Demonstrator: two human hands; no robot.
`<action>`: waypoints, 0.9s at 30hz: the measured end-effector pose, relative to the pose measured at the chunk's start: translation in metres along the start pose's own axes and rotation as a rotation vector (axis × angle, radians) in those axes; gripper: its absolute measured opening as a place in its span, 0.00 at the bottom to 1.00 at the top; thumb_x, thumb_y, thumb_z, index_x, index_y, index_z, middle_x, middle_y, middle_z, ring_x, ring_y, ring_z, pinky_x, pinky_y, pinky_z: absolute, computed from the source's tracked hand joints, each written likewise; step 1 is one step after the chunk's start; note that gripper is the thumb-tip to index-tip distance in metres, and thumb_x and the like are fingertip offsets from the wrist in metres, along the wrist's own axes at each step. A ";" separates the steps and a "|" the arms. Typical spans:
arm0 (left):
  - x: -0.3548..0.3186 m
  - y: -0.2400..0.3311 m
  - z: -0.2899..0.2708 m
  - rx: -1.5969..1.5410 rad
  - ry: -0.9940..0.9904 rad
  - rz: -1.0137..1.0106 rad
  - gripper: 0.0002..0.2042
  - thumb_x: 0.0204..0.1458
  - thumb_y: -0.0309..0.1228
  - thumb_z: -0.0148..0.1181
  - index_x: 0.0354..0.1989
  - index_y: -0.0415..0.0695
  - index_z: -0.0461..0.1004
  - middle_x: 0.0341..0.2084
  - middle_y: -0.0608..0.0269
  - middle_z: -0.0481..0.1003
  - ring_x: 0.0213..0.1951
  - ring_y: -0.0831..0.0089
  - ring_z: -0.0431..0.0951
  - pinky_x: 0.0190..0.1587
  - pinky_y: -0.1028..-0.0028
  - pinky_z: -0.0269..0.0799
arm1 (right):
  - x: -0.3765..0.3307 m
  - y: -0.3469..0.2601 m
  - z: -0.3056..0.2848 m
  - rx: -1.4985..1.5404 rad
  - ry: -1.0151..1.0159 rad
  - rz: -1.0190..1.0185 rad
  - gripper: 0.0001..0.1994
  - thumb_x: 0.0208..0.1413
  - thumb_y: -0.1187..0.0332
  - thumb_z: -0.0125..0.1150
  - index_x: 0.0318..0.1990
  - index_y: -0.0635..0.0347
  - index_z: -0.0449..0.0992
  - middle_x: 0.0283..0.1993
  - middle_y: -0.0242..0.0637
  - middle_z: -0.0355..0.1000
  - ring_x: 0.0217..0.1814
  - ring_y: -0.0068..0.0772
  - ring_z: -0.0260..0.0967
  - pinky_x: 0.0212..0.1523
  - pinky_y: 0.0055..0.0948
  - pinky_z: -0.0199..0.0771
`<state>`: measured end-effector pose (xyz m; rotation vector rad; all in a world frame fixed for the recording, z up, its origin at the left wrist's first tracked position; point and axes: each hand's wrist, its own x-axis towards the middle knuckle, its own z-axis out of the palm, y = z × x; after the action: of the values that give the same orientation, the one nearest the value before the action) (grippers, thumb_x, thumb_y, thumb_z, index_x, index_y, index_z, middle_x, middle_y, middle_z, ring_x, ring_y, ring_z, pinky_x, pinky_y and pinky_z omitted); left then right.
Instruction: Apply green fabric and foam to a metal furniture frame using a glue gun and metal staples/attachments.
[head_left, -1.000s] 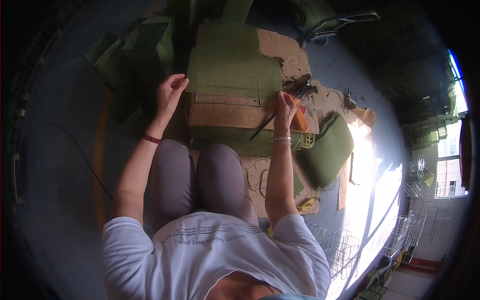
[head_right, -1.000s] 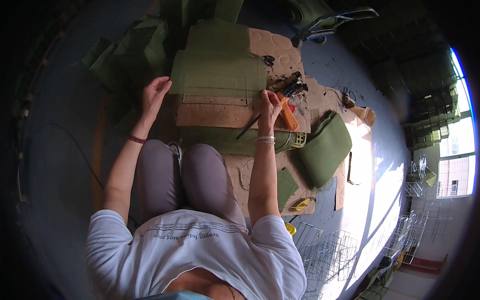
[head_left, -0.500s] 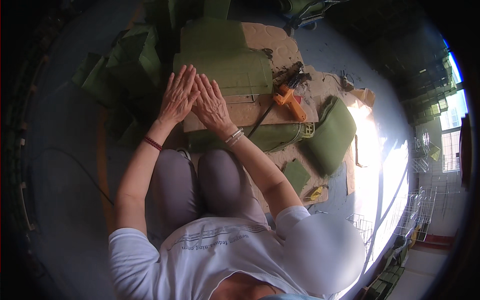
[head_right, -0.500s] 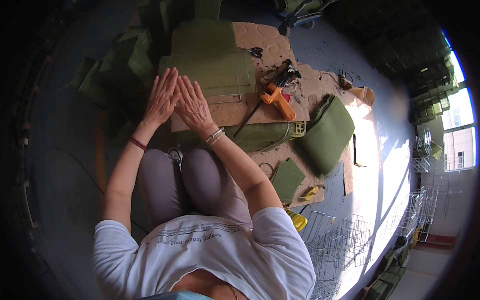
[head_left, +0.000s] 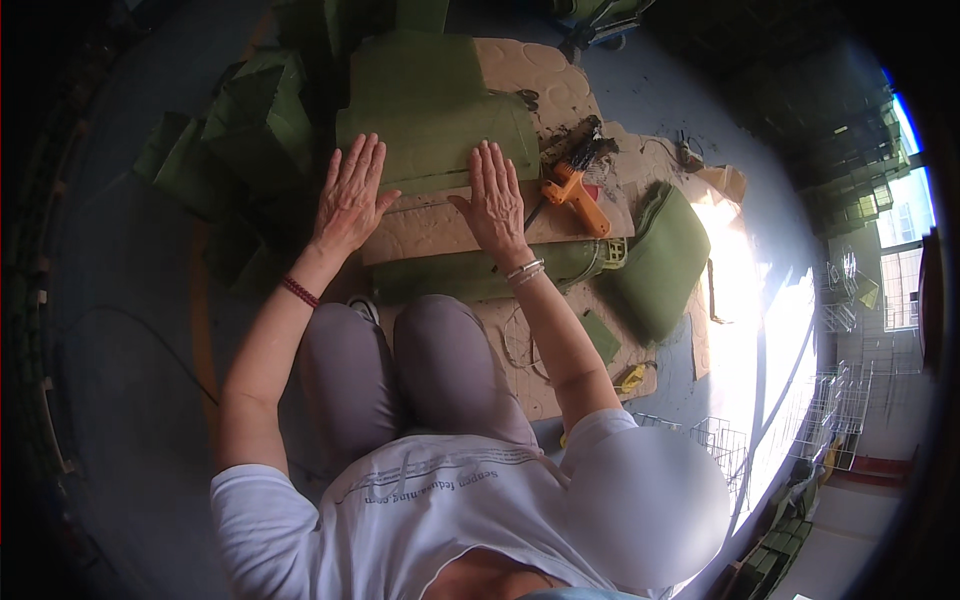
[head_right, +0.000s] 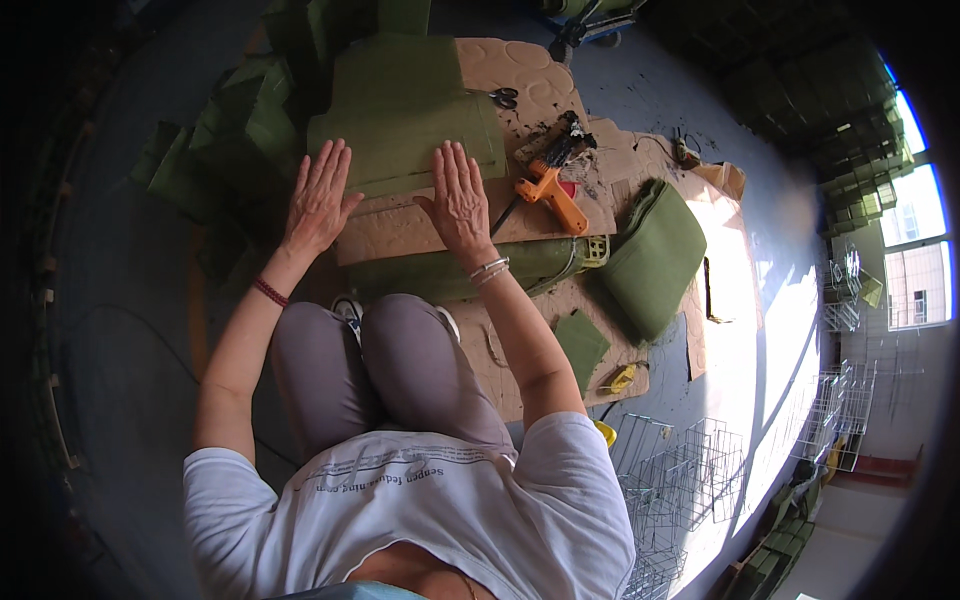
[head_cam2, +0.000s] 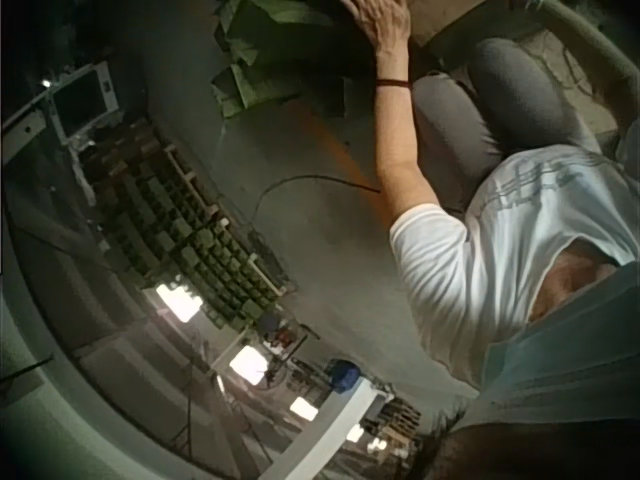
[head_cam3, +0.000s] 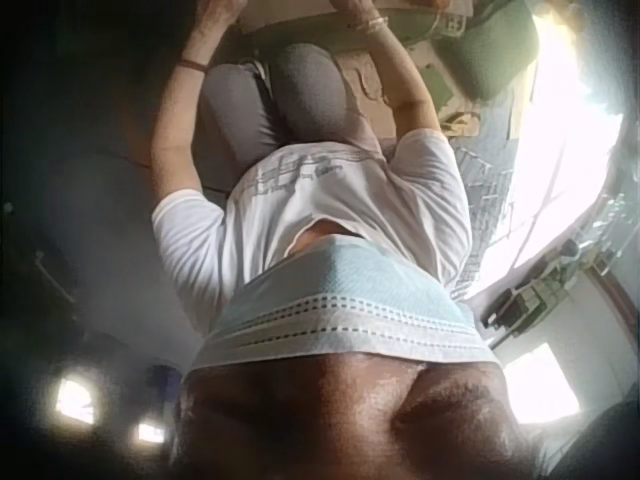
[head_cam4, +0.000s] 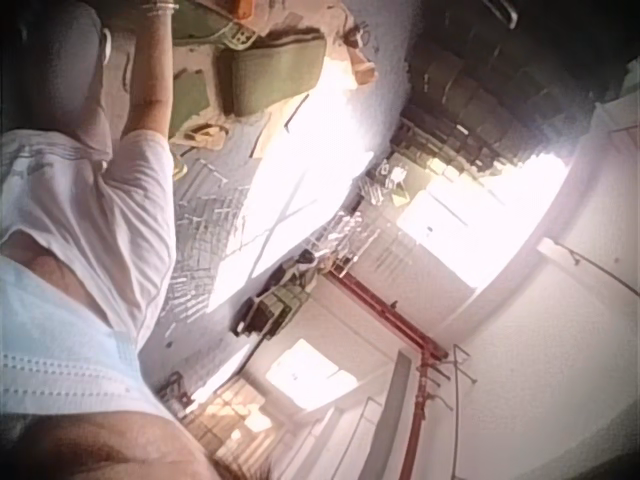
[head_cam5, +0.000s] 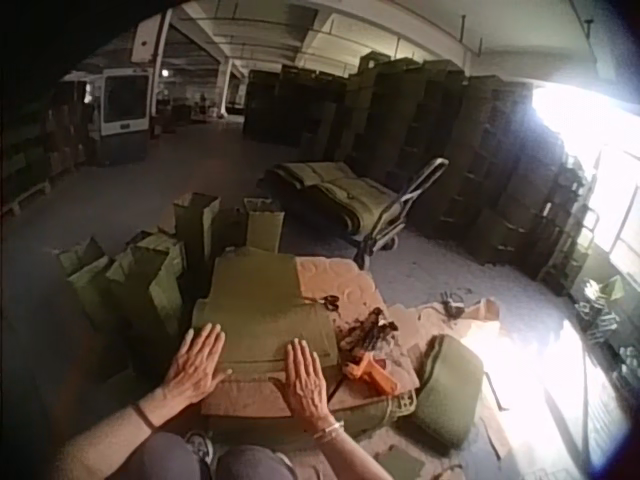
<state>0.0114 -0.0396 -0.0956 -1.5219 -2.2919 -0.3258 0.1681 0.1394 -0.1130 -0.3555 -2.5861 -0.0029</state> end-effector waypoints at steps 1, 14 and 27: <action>0.000 -0.001 0.000 0.011 0.000 0.005 0.32 0.55 0.45 0.46 0.64 0.38 0.49 0.65 0.57 0.49 0.67 0.65 0.44 0.66 0.59 0.41 | -0.001 0.005 -0.002 -0.013 -0.005 0.020 0.41 0.46 0.56 0.60 0.63 0.68 0.49 0.67 0.48 0.48 0.71 0.43 0.41 0.67 0.41 0.43; 0.040 0.024 0.008 -0.011 0.170 0.044 0.29 0.57 0.46 0.42 0.62 0.40 0.55 0.63 0.57 0.54 0.65 0.65 0.49 0.65 0.59 0.44 | 0.028 -0.041 -0.003 0.179 0.027 -0.225 0.41 0.46 0.50 0.59 0.62 0.68 0.51 0.66 0.48 0.49 0.71 0.45 0.41 0.68 0.42 0.40; 0.031 0.023 0.017 0.012 0.032 0.075 0.32 0.55 0.46 0.46 0.64 0.40 0.49 0.63 0.58 0.53 0.65 0.65 0.49 0.65 0.59 0.44 | 0.008 0.020 0.000 0.025 0.017 -0.064 0.42 0.46 0.48 0.57 0.61 0.71 0.50 0.65 0.50 0.50 0.70 0.45 0.43 0.67 0.41 0.44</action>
<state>0.0191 0.0020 -0.0983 -1.5807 -2.2021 -0.3129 0.1662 0.1609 -0.1106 -0.2623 -2.5768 0.0034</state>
